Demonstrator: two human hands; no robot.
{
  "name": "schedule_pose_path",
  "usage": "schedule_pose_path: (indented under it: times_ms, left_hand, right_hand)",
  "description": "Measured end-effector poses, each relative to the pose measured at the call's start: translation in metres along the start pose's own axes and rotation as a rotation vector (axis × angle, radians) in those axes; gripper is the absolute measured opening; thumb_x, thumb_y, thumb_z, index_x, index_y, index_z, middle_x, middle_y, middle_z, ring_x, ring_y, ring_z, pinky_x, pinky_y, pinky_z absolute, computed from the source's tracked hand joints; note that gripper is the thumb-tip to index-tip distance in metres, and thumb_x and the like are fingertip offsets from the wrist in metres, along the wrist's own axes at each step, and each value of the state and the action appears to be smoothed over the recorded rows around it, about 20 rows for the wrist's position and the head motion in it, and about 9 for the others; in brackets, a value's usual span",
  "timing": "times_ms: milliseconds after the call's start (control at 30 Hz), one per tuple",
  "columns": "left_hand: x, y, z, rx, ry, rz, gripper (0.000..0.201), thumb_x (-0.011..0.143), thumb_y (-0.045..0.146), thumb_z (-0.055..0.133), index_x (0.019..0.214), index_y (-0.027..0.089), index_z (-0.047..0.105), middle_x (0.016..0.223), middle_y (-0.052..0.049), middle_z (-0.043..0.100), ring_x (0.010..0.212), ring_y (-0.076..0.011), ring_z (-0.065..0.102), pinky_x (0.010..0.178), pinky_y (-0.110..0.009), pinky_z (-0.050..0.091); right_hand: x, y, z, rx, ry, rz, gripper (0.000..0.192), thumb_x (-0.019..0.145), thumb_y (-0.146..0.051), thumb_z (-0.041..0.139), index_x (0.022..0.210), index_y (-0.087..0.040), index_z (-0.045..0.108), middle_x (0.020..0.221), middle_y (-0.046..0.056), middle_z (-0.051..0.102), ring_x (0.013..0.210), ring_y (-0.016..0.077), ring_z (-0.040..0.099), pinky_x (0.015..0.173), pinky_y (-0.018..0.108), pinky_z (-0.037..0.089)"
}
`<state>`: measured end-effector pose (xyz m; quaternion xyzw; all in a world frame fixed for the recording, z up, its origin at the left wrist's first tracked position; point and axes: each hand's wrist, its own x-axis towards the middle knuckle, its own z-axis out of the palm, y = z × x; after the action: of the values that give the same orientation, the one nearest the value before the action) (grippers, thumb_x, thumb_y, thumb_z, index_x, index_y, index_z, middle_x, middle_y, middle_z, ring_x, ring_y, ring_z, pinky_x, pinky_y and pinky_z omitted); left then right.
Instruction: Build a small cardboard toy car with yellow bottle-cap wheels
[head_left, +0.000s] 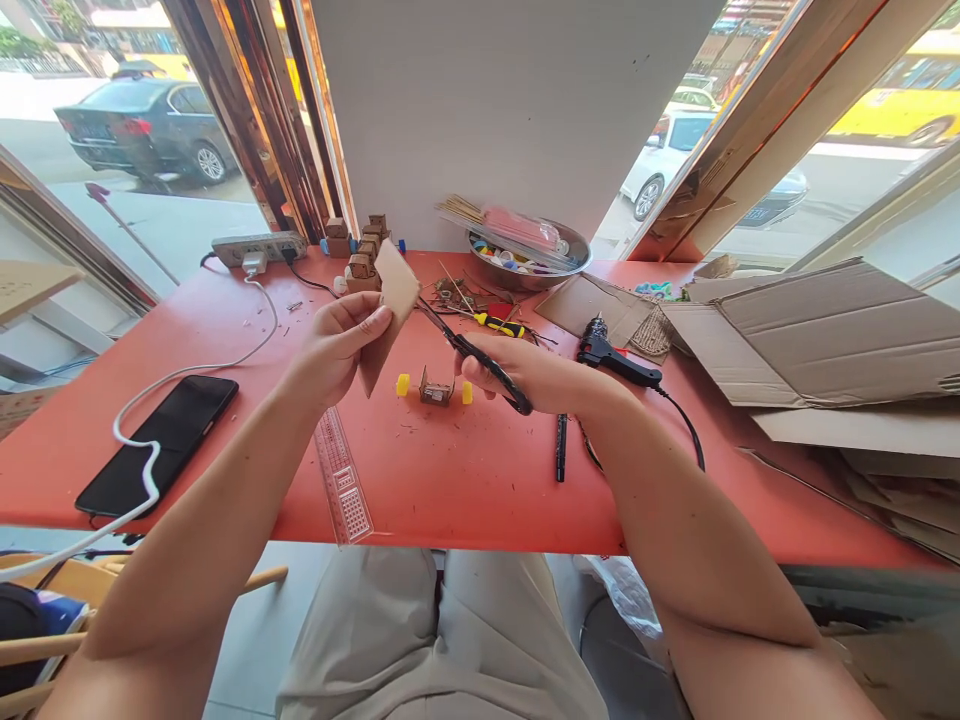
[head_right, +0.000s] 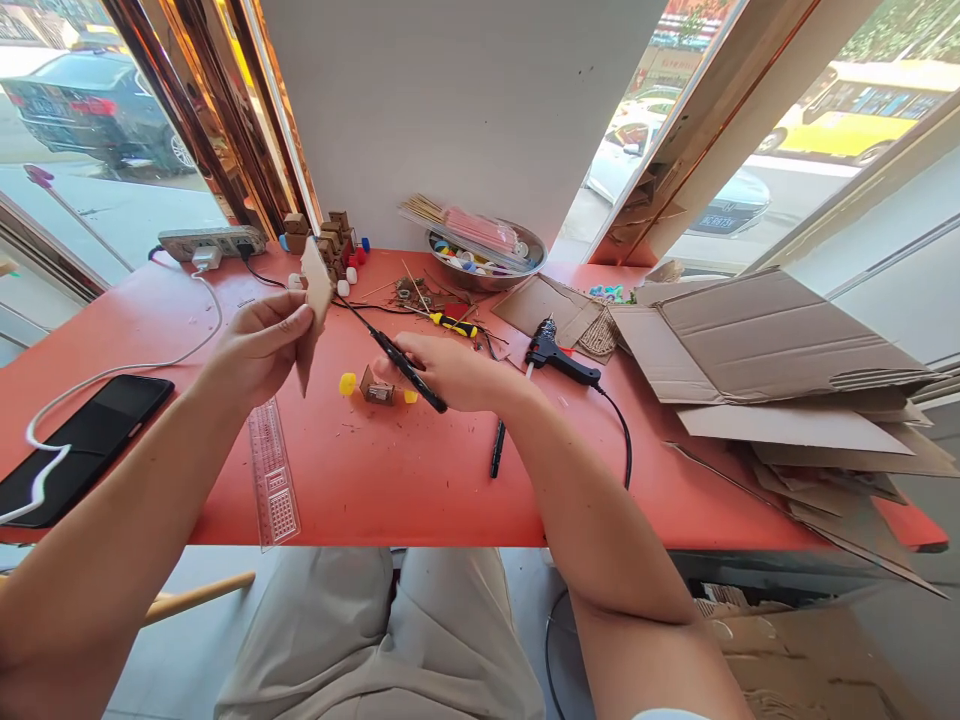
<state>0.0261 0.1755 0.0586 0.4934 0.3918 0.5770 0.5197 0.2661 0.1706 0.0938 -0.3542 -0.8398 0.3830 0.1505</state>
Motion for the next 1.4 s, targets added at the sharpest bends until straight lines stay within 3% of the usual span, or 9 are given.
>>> schedule_pose_path:
  times_ms: [167,333,467,667,867,1133,1233,1400]
  left_hand:
    - [0.001,-0.002,0.002,0.09,0.103,0.118,0.027,0.065,0.033,0.098,0.072,0.021,0.075,0.072,0.0,0.073,0.072,-0.0169,0.068,0.059,-0.023,0.052]
    - [0.0,-0.004,0.003,0.07,0.193,0.096,0.021,0.066,0.026,0.096,0.077,0.02,0.079,0.082,-0.004,0.081,0.082,-0.0211,0.075,0.066,-0.026,0.056]
    - [0.001,-0.003,0.003,0.078,0.225,0.09,0.025,0.063,0.031,0.097,0.077,0.02,0.079,0.083,-0.004,0.082,0.083,-0.0224,0.076,0.068,-0.028,0.059]
    - [-0.001,-0.002,0.008,0.195,0.167,0.014,0.037,0.055,0.042,0.097,0.077,0.018,0.079,0.083,-0.005,0.083,0.086,-0.0273,0.077,0.069,-0.032,0.06]
    - [-0.001,0.005,0.019,0.17,0.146,-0.002,0.035,0.053,0.036,0.097,0.078,0.018,0.08,0.09,-0.007,0.085,0.096,-0.0293,0.078,0.073,-0.031,0.062]
    - [0.001,0.02,0.027,0.261,0.149,-0.05,0.02,0.064,0.023,0.093,0.077,0.017,0.079,0.088,-0.007,0.084,0.095,-0.0287,0.079,0.076,-0.033,0.062]
    - [0.001,0.025,0.026,0.289,0.128,-0.064,0.025,0.061,0.027,0.095,0.079,0.017,0.081,0.091,-0.008,0.085,0.096,-0.0303,0.079,0.076,-0.033,0.061]
    - [-0.001,0.027,0.024,0.313,0.113,-0.061,0.031,0.058,0.033,0.097,0.08,0.018,0.081,0.093,-0.008,0.086,0.097,-0.0311,0.079,0.077,-0.035,0.062]
  right_hand:
    - [-0.002,-0.001,-0.008,-0.052,-0.015,0.109,0.033,0.094,-0.055,0.053,0.084,-0.024,0.053,0.076,0.0,0.053,0.074,0.0194,0.05,0.067,0.032,0.039]
    - [-0.003,0.002,-0.013,-0.076,-0.014,0.175,0.033,0.091,-0.055,0.055,0.084,-0.023,0.055,0.079,0.002,0.057,0.076,0.0196,0.053,0.07,0.032,0.039]
    - [-0.001,0.001,-0.011,-0.077,-0.051,0.156,0.025,0.092,-0.047,0.056,0.084,-0.023,0.057,0.08,0.001,0.058,0.076,0.0185,0.053,0.07,0.031,0.04]
    - [0.002,0.0,-0.004,-0.097,0.001,0.117,0.034,0.095,-0.055,0.053,0.082,-0.024,0.052,0.077,0.001,0.054,0.075,0.0187,0.052,0.068,0.031,0.039]
    - [0.004,0.005,-0.001,-0.1,-0.004,0.054,0.043,0.094,-0.063,0.048,0.078,-0.024,0.051,0.08,0.001,0.055,0.077,0.019,0.053,0.073,0.033,0.041]
    - [0.002,0.002,-0.003,-0.038,-0.001,-0.021,0.034,0.094,-0.055,0.047,0.078,-0.025,0.047,0.076,0.0,0.053,0.074,0.0173,0.051,0.072,0.032,0.04]
    - [0.002,0.003,-0.004,-0.053,-0.001,-0.027,0.035,0.096,-0.055,0.046,0.078,-0.025,0.047,0.076,0.0,0.053,0.073,0.0168,0.05,0.071,0.032,0.04]
    - [0.005,0.005,-0.004,-0.021,-0.073,-0.158,0.039,0.098,-0.058,0.04,0.077,-0.025,0.045,0.072,-0.002,0.046,0.068,0.0153,0.043,0.068,0.031,0.037]
